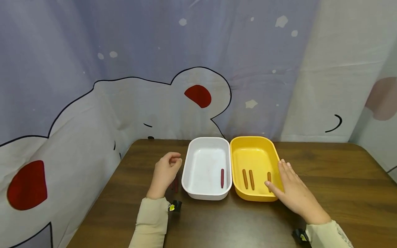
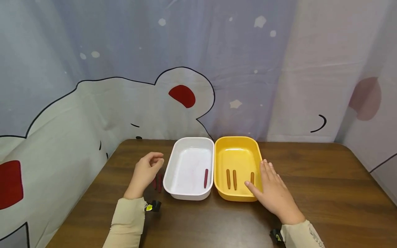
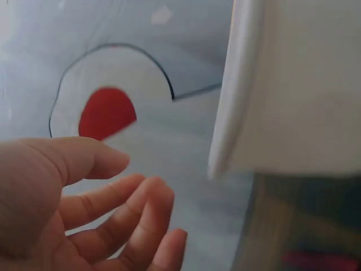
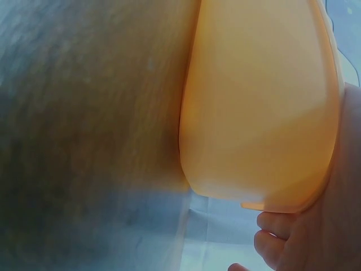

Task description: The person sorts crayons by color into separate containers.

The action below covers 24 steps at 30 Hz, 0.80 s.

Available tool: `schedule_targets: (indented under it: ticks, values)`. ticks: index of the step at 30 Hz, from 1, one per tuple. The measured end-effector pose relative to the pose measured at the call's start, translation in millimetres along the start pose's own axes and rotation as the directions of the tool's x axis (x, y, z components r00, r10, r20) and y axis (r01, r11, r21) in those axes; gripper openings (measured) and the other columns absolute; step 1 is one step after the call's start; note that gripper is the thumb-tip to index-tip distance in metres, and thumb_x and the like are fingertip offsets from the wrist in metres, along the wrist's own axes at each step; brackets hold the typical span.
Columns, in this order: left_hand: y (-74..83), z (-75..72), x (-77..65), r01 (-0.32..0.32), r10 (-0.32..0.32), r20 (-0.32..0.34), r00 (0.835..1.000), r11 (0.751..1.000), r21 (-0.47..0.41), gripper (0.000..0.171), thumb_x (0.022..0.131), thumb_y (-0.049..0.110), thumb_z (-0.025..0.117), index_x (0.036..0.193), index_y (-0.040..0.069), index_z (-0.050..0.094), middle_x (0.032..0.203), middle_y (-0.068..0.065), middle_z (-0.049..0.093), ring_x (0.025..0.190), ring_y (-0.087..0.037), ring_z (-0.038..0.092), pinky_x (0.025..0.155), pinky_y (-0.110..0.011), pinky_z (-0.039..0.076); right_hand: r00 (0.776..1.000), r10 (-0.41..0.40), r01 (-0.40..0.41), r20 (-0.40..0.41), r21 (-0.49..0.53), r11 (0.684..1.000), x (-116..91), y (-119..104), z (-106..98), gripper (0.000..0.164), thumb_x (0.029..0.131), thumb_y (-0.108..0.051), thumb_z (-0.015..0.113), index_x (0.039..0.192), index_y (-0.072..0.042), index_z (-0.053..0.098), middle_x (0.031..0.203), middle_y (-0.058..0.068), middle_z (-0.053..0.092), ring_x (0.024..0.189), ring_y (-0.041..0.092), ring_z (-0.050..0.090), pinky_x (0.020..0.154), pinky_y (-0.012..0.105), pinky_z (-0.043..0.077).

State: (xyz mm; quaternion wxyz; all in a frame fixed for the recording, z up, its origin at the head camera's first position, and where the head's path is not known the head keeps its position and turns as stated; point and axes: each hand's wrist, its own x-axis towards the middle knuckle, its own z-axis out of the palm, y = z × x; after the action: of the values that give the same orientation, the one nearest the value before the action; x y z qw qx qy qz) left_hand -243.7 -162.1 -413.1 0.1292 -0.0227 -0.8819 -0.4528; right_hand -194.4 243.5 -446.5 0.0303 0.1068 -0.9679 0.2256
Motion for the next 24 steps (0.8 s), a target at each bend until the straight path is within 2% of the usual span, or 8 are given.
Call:
schedule_targets:
  ticks: [4, 9, 15, 24]
  values:
    - [-13.1, -5.2, 1.4, 0.072, -0.073, 0.005, 0.997, 0.995, 0.072, 0.030, 0.097, 0.016, 0.064, 0.122, 0.000, 0.068, 0.106, -0.016, 0.073, 0.099, -0.033, 0.069, 0.087, -0.050, 0.055, 1.000, -0.003, 0.003, 0.002, 0.000, 1.000, 0.2, 0.6, -0.4, 0.098, 0.102, -0.060, 0.048, 0.158, 0.011, 0.008, 0.164, 0.032, 0.006, 0.151, 0.049, 0.008, 0.116, 0.069, 0.018]
    - [-27.8, -9.1, 3.0, 0.157, -0.161, 0.011, 0.987, 0.976, 0.148, 0.033, 0.097, 0.016, 0.065, 0.124, -0.003, 0.066, 0.104, -0.017, 0.072, 0.095, -0.033, 0.068, 0.083, -0.051, 0.054, 1.000, -0.008, 0.008, -0.002, 0.001, 1.000, 0.4, 0.7, -0.5, 0.098, 0.102, -0.059, 0.048, 0.157, 0.012, 0.008, 0.164, 0.032, 0.006, 0.151, 0.050, 0.008, 0.116, 0.069, 0.018]
    - [-41.4, -9.9, 2.9, 0.201, -0.212, 0.037, 0.976, 0.958, 0.206, 0.031, 0.094, 0.014, 0.069, 0.118, -0.005, 0.067, 0.098, -0.018, 0.073, 0.092, -0.034, 0.068, 0.082, -0.051, 0.054, 1.000, -0.006, 0.006, -0.002, 0.003, 1.000, 1.1, 0.7, -0.3, 0.097, 0.102, -0.056, 0.050, 0.157, 0.011, 0.008, 0.164, 0.032, 0.006, 0.151, 0.050, 0.008, 0.116, 0.069, 0.018]
    - [-53.3, -7.0, 2.5, 0.247, -0.267, 0.049, 0.962, 0.935, 0.253, 0.026, 0.088, 0.014, 0.075, 0.106, -0.004, 0.067, 0.090, -0.012, 0.073, 0.086, -0.029, 0.067, 0.078, -0.046, 0.053, 1.000, -0.004, 0.004, 0.007, 0.011, 1.000, 1.5, 0.2, -0.3, 0.097, 0.102, -0.057, 0.049, 0.158, 0.010, 0.007, 0.164, 0.032, 0.005, 0.151, 0.049, 0.007, 0.116, 0.068, 0.017]
